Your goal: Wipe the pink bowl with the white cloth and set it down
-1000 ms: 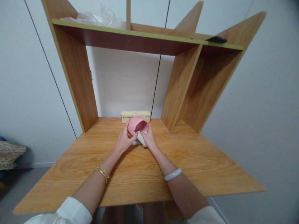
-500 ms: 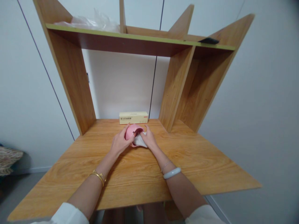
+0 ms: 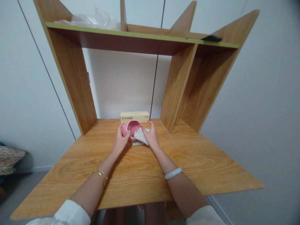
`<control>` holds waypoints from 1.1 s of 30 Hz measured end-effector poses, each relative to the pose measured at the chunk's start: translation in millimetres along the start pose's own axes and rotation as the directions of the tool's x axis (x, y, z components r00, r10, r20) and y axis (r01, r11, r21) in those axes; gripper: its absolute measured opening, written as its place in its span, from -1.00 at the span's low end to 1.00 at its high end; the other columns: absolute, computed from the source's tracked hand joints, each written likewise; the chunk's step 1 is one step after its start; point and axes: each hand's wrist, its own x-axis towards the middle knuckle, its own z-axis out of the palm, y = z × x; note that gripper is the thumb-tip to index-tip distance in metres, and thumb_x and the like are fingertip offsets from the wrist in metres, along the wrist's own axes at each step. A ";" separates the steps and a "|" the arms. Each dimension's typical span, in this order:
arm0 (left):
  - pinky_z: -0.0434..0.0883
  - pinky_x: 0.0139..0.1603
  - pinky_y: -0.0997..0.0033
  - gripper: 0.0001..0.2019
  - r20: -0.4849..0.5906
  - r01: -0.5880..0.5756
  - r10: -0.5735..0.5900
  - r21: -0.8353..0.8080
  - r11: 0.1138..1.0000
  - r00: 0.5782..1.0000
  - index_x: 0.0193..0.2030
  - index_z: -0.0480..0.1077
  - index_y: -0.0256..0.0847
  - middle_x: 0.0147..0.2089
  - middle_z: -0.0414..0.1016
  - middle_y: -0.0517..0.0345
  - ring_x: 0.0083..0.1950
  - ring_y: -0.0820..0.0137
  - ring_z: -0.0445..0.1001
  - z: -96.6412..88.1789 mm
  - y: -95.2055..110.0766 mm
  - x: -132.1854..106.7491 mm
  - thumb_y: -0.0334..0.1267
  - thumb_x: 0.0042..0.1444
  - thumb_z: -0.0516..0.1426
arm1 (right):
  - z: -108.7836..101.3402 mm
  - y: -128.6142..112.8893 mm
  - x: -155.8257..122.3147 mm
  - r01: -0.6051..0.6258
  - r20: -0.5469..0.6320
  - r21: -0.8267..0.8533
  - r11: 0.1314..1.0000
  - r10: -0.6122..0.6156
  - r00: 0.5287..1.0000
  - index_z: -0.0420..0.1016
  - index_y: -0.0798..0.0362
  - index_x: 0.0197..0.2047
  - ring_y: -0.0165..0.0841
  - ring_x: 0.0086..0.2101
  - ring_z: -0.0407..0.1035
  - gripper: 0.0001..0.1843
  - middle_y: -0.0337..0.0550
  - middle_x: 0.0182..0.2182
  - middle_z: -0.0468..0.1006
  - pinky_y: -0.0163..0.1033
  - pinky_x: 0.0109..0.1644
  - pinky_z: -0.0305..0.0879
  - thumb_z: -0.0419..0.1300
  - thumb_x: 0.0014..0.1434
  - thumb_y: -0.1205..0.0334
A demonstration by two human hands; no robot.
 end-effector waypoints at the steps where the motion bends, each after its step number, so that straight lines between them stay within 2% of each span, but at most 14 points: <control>1: 0.40 -0.53 0.50 -0.39 -0.019 0.055 -0.055 -0.003 0.998 0.998 0.22 0.06 -0.22 -0.36 0.47 0.11 -0.55 0.48 0.42 -1.4 0.2 1.4 -0.06 0.07 0.13 | -3.3 0.5 1.7 0.006 0.017 -0.018 1.000 -0.006 1.000 0.24 0.06 0.11 -0.31 -0.26 0.40 -0.51 -0.10 -0.18 0.52 -0.27 -0.19 0.28 0.07 0.10 0.14; 3: 0.27 -0.69 0.57 -0.40 -0.063 0.153 -0.154 -0.018 0.988 0.986 0.21 0.03 -0.25 -0.50 0.41 0.22 -0.69 0.53 0.31 -4.6 0.2 4.8 -0.05 0.11 0.10 | -8.3 3.1 4.6 0.038 0.098 -0.098 0.994 -0.029 0.995 0.37 0.05 -0.04 -0.32 -0.28 0.38 -0.65 -0.13 -0.26 0.52 -0.27 -0.20 0.26 0.05 0.12 0.13; 6: 0.17 -0.76 0.63 -0.46 -0.146 0.220 -0.234 -0.109 0.969 0.961 0.18 0.02 -0.26 -0.57 0.35 0.31 -0.76 0.58 0.24 -8.8 -1.1 10.0 -0.07 0.14 0.07 | -10.0 7.1 5.7 0.158 0.240 -0.292 0.943 -0.087 0.967 0.48 0.02 -0.29 -0.28 -0.17 0.33 -0.78 -0.14 -0.26 0.51 -0.21 -0.10 0.19 0.10 0.09 0.09; 9: 0.16 -0.77 0.65 -0.52 -0.180 0.228 -0.262 -0.190 0.955 0.948 0.12 0.04 -0.25 -0.59 0.32 0.34 -0.76 0.58 0.23 -10.9 -3.7 12.8 -0.07 0.15 0.06 | -6.0 4.7 4.0 0.261 0.384 -0.432 0.863 -0.085 0.919 0.51 0.00 -0.32 -0.25 -0.09 0.29 -0.77 -0.14 -0.18 0.50 -0.18 -0.04 0.14 0.13 0.07 0.05; 12: 0.15 -0.78 0.66 -0.53 -0.168 0.231 -0.273 -0.232 0.945 0.947 0.09 0.05 -0.22 -0.61 0.31 0.36 -0.77 0.57 0.22 -11.2 -5.8 13.0 -0.06 0.13 0.07 | -5.8 -6.2 1.7 0.379 0.566 -0.484 0.788 -0.048 0.823 0.53 0.04 -0.28 -0.25 -0.14 0.34 -0.77 -0.09 -0.18 0.53 -0.24 -0.11 0.17 0.14 0.06 0.12; 15: 0.14 -0.78 0.66 -0.57 -0.150 0.228 -0.275 -0.274 0.935 0.950 0.01 0.09 -0.20 -0.63 0.30 0.37 -0.78 0.58 0.22 -10.8 -6.9 13.0 -0.04 0.09 0.09 | -18.2 -22.4 -3.5 0.502 0.713 -0.531 0.683 0.039 0.700 0.55 0.09 -0.34 -0.23 -0.23 0.40 -0.79 -0.02 -0.26 0.57 -0.27 -0.24 0.21 0.15 0.04 0.18; 17: 0.11 -0.79 0.67 -0.61 -0.115 0.221 -0.268 -0.314 0.923 0.957 -0.08 0.14 -0.20 -0.68 0.25 0.41 -0.79 0.57 0.20 -9.9 -7.7 13.4 -0.01 0.07 0.09 | -32.1 -33.5 -9.7 0.557 0.766 -0.564 0.610 0.135 0.628 0.56 0.11 -0.40 -0.21 -0.31 0.43 -0.76 0.01 -0.34 0.58 -0.26 -0.32 0.21 0.17 0.03 0.12; 19: 0.08 -0.81 0.67 -0.65 -0.053 0.220 -0.255 -0.356 0.908 0.966 -0.20 0.19 -0.21 -0.73 0.18 0.43 -0.81 0.58 0.15 -7.7 -9.0 13.6 0.04 0.05 0.06 | -45.6 -43.2 -16.0 0.571 0.781 -0.586 0.575 0.213 0.587 0.56 0.12 -0.44 -0.20 -0.37 0.43 -0.66 0.02 -0.41 0.58 -0.25 -0.35 0.21 0.19 0.02 -0.02; 20: 0.06 -0.82 0.67 -0.65 -0.017 0.222 -0.246 -0.371 0.902 0.969 -0.25 0.20 -0.21 -0.76 0.15 0.44 -0.82 0.58 0.12 -6.0 -9.8 13.3 0.06 0.05 0.04 | -50.5 -47.2 -18.3 0.553 0.773 -0.593 0.585 0.223 0.594 0.56 0.12 -0.44 -0.20 -0.38 0.44 -0.59 0.02 -0.43 0.57 -0.24 -0.35 0.22 0.17 0.04 -0.10; 21: 0.05 -0.83 0.66 -0.65 0.016 0.226 -0.238 -0.380 0.897 0.971 -0.29 0.20 -0.21 -0.77 0.14 0.44 -0.83 0.58 0.10 -4.0 -10.6 12.7 0.07 0.05 0.03 | -53.5 -50.5 -19.7 0.513 0.748 -0.600 0.614 0.203 0.631 0.56 0.12 -0.40 -0.20 -0.38 0.44 -0.53 0.02 -0.43 0.57 -0.24 -0.34 0.23 0.12 0.07 -0.15; 24: 0.04 -0.85 0.66 -0.63 0.077 0.237 -0.225 -0.370 0.898 0.971 -0.24 0.18 -0.21 -0.76 0.19 0.44 -0.84 0.58 0.10 3.0 -12.0 8.7 0.08 0.03 0.05 | -50.5 -55.9 -18.4 0.349 0.553 -0.554 0.756 0.021 0.833 0.47 0.12 -0.09 -0.21 -0.26 0.44 -0.49 0.01 -0.30 0.57 -0.24 -0.23 0.24 -0.04 0.21 -0.12; 26: 0.05 -0.85 0.66 -0.57 0.121 0.241 -0.211 -0.354 0.904 0.970 -0.13 0.16 -0.21 -0.72 0.25 0.43 -0.85 0.58 0.12 7.3 -11.5 4.9 0.08 0.02 0.08 | -42.4 -55.6 -14.0 0.293 0.425 -0.483 0.825 -0.072 0.903 0.31 0.09 0.11 -0.22 -0.15 0.42 -0.49 0.01 -0.18 0.55 -0.25 -0.15 0.23 -0.01 0.23 -0.06; 29: 0.11 -0.83 0.65 -0.45 0.212 0.234 -0.167 -0.348 0.908 0.963 0.02 0.10 -0.20 -0.64 0.35 0.39 -0.83 0.59 0.17 11.7 -8.7 -0.6 0.09 0.00 0.11 | -33.5 -50.3 -3.8 0.268 0.383 -0.453 0.851 -0.086 0.920 0.29 0.05 0.14 -0.24 -0.10 0.39 -0.55 -0.01 -0.13 0.54 -0.26 -0.09 0.21 0.07 0.19 0.14; 33: 0.25 -0.73 0.61 -0.24 0.350 0.236 -0.117 -0.319 0.918 0.929 0.25 -0.11 -0.21 -0.57 0.42 0.30 -0.72 0.51 0.35 15.2 -5.8 -4.4 0.08 0.03 0.12 | -40.6 -38.7 15.1 0.222 0.358 -0.529 0.819 -0.022 0.933 0.50 0.06 -0.12 -0.27 -0.15 0.42 -0.70 -0.04 -0.22 0.58 -0.31 -0.16 0.22 0.03 0.12 0.40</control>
